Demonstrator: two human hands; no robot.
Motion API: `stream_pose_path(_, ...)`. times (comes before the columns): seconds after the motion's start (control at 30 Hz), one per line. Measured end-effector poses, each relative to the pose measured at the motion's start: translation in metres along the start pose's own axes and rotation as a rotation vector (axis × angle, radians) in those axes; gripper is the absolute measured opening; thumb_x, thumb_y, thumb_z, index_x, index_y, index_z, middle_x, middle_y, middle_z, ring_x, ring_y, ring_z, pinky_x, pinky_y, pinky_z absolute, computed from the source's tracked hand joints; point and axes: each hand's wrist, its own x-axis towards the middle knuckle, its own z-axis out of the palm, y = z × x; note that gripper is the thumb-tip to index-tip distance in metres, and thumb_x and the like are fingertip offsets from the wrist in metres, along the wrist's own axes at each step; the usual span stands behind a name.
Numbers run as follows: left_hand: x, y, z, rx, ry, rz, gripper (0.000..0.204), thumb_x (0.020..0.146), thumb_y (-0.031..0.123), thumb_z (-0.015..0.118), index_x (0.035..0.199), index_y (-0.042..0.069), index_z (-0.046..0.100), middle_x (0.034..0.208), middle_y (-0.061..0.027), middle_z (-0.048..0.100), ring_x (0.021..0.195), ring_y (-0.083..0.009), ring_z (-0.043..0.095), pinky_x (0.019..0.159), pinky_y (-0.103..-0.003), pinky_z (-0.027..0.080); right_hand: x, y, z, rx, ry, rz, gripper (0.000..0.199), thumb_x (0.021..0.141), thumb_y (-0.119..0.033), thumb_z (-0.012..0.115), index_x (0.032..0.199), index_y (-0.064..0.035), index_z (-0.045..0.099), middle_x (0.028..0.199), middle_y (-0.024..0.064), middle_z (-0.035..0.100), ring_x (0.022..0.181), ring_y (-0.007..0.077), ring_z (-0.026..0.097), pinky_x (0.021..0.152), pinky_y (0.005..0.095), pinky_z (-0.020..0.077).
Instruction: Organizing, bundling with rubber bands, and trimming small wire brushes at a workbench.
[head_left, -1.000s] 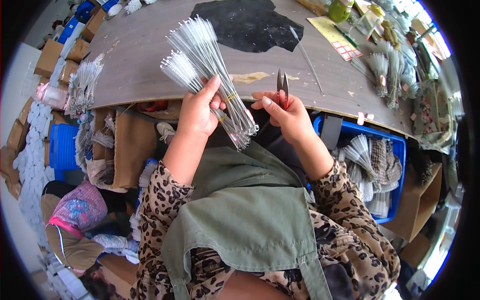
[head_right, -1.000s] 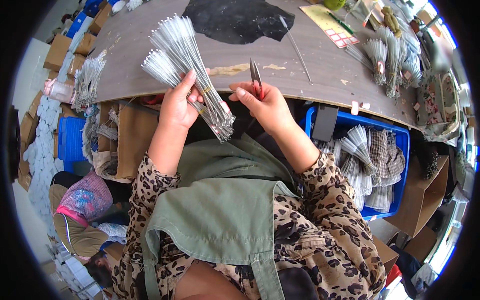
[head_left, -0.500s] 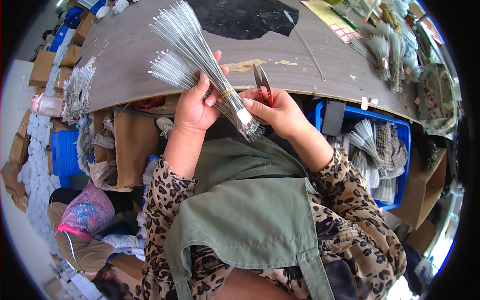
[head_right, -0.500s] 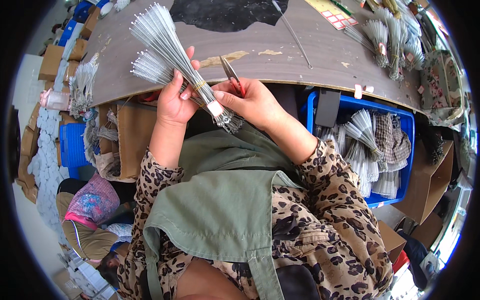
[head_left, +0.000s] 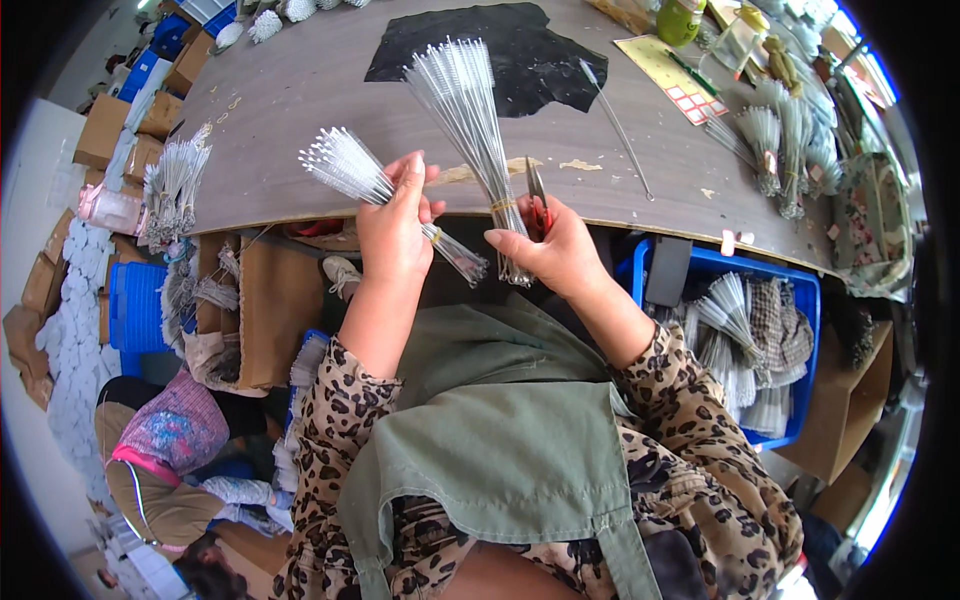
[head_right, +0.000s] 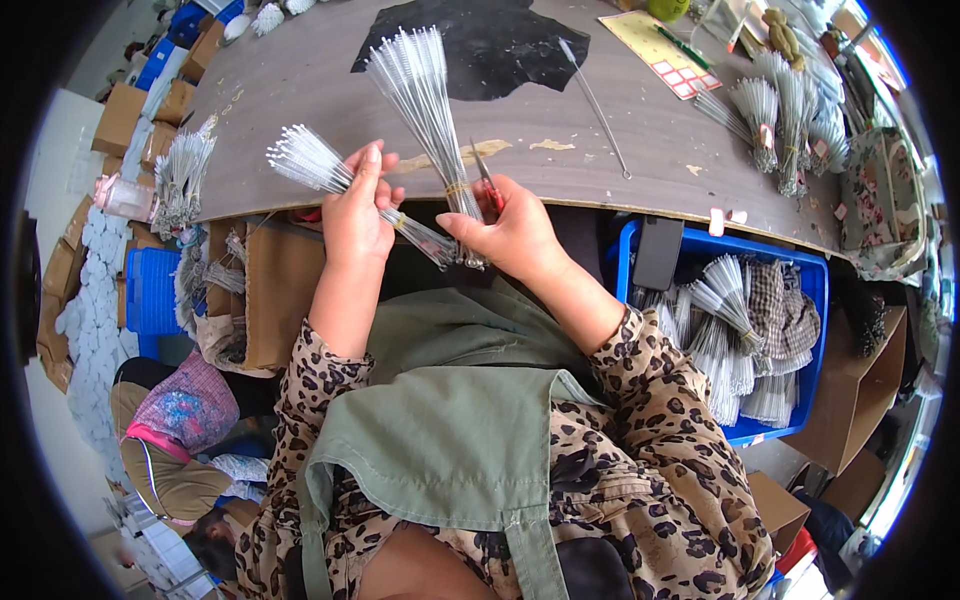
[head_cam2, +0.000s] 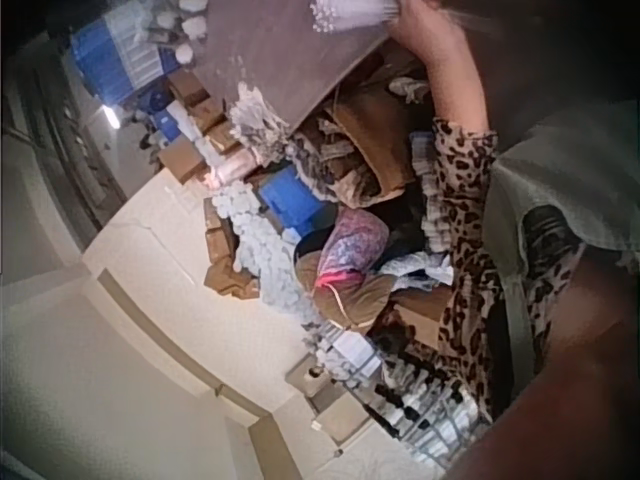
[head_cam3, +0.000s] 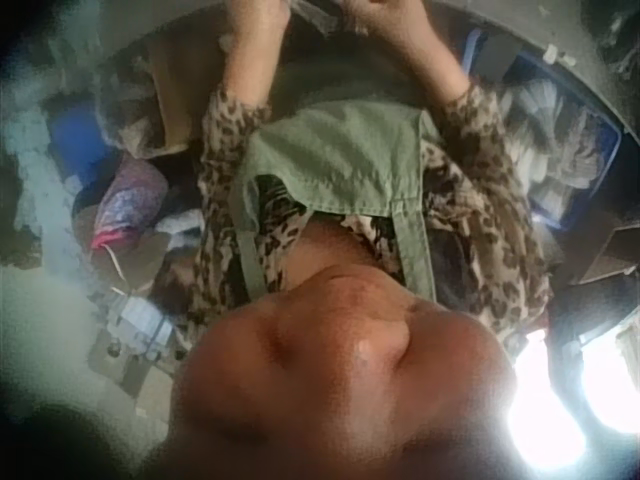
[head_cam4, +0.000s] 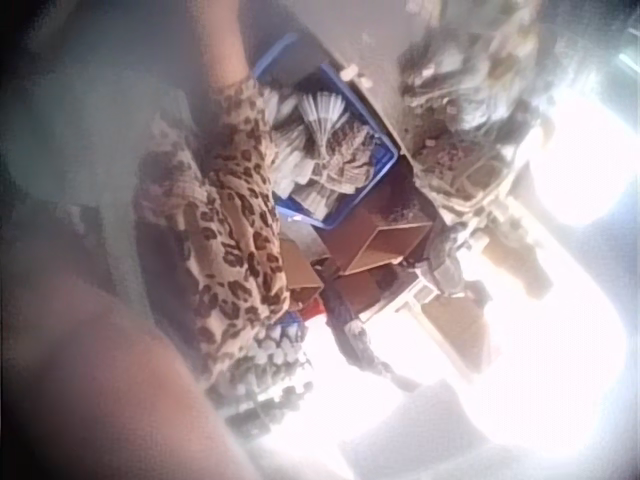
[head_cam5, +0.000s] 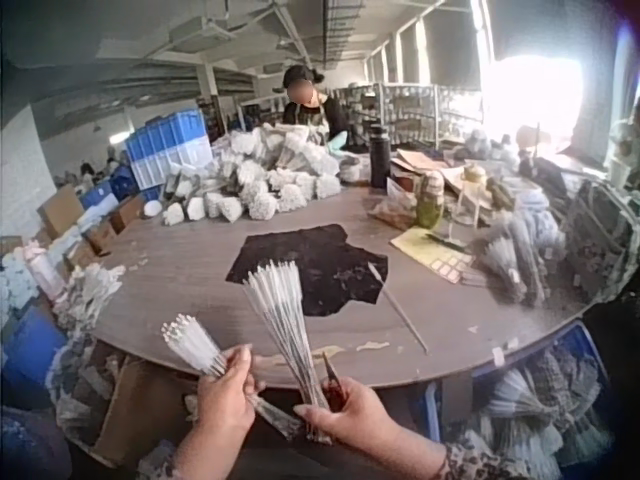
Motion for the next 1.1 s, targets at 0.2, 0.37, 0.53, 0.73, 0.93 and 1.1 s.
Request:
stream_pose_path(0.2, 0.010, 0.017, 0.014, 0.144, -0.051, 0.079, 0.019, 0.086, 0.018, 0.066, 0.097, 0.003, 0.060, 0.079, -0.0013, 0.058, 0.052, -0.0031, 0.042, 0.056, -0.022, 0.043, 0.003, 0.015, 0.001, -0.024, 0.016, -0.059, 0.033, 0.072, -0.020, 0.080, 0.086, -0.0018, 0.055, 0.071, -0.0033, 0.055, 0.062, 0.0029, 0.048, 0.056, 0.0202, 0.0409)
stream_pose_path(0.37, 0.019, 0.013, 0.014, 0.081, -0.045, -0.011, 0.024, 0.083, 0.020, 0.070, 0.095, 0.002, 0.059, 0.081, -0.0048, 0.062, 0.055, -0.0060, 0.045, 0.053, -0.023, 0.041, -0.003, 0.007, 0.000, 0.105, -0.058, -0.057, 0.028, 0.075, -0.016, 0.077, 0.087, -0.0026, 0.055, 0.073, -0.0048, 0.055, 0.064, 0.0024, 0.047, 0.058, 0.0193, 0.0406)
stream_pose_path(0.53, 0.018, 0.015, 0.014, 0.026, -0.110, -0.114, 0.018, 0.084, 0.016, 0.068, 0.092, 0.002, 0.060, 0.082, -0.0069, 0.064, 0.051, -0.0065, 0.042, 0.051, -0.025, 0.040, -0.003, 0.010, -0.004, 0.280, -0.159, -0.026, 0.026, 0.077, -0.011, 0.074, 0.093, -0.0015, 0.056, 0.075, -0.0036, 0.057, 0.065, 0.0029, 0.050, 0.059, 0.0195, 0.0417)
stream_pose_path(0.73, 0.053, 0.040, 0.002, 0.030, 0.029, 0.103, 0.017, 0.082, 0.016, 0.069, 0.089, 0.004, 0.059, 0.078, -0.0075, 0.062, 0.050, -0.0095, 0.046, 0.047, -0.025, 0.041, 0.001, 0.001, -0.010, 0.199, -0.176, 0.008, 0.027, 0.077, -0.014, 0.073, 0.096, -0.0001, 0.057, 0.073, -0.0014, 0.056, 0.065, 0.0058, 0.050, 0.060, 0.0233, 0.0428)
stream_pose_path(0.93, 0.084, 0.150, -0.049, -0.125, 0.281, 0.483, 0.021, 0.079, 0.020, 0.073, 0.093, 0.007, 0.063, 0.080, -0.0036, 0.064, 0.057, -0.0069, 0.046, 0.052, -0.023, 0.040, 0.022, -0.018, -0.026, -0.523, 0.058, -0.170, 0.033, 0.069, -0.024, 0.072, 0.082, 0.0028, 0.059, 0.066, 0.0155, 0.058, 0.061, 0.0251, 0.058, 0.061, 0.0356, 0.0457)
stream_pose_path(1.1, 0.047, 0.138, 0.002, 0.218, 0.123, 0.473, 0.022, 0.082, 0.016, 0.070, 0.098, 0.003, 0.061, 0.085, -0.0043, 0.065, 0.055, -0.0029, 0.041, 0.051, -0.023, 0.038, 0.085, -0.023, -0.043, -0.752, 0.237, -0.184, 0.041, 0.072, -0.035, 0.070, 0.086, 0.0029, 0.062, 0.070, 0.0186, 0.061, 0.067, 0.0284, 0.062, 0.065, 0.0374, 0.0479)
